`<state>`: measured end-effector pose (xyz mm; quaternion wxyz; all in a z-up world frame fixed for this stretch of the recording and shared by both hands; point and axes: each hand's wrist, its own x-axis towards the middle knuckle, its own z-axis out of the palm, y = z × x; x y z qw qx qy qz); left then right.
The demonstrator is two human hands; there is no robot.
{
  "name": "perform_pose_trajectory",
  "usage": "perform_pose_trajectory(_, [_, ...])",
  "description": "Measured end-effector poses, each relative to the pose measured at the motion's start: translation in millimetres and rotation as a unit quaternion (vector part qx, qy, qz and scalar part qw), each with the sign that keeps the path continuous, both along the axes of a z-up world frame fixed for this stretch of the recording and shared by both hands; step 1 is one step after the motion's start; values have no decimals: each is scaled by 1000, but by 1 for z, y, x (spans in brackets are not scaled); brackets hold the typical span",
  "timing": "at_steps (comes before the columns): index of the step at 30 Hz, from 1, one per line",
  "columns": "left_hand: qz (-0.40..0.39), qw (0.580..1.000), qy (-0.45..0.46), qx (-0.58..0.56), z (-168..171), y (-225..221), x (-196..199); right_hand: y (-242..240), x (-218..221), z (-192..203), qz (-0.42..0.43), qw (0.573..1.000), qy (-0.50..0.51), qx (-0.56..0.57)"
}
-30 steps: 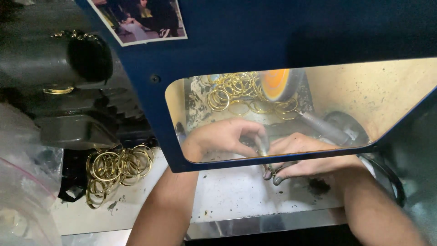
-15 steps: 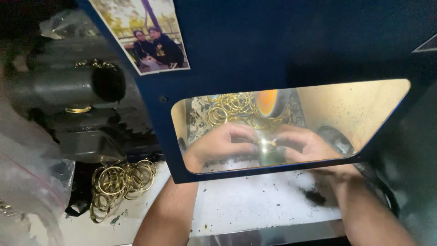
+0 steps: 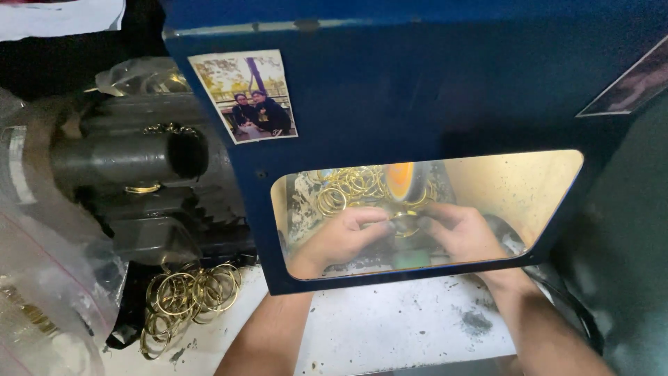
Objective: Polishing a series of gold rings using a motorized polishing wheel inside a protective enclosure.
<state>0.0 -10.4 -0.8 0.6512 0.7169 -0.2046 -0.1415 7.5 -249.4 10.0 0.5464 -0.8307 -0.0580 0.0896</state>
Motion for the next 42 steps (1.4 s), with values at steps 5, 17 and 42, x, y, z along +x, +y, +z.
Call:
perform_pose_trajectory(5, [90,994,15,-55,-8,-15,-1,7,0,-14,-63,997,-44,-20])
perform_pose_trajectory(17, [165,982,-76,-47,-14,-8,-2,31,-4,-29,-101,991,-92,-12])
perform_pose_trajectory(42, [169,985,-22,-26,-17,1,6,40,-6,-13,-58,995,-61,-54])
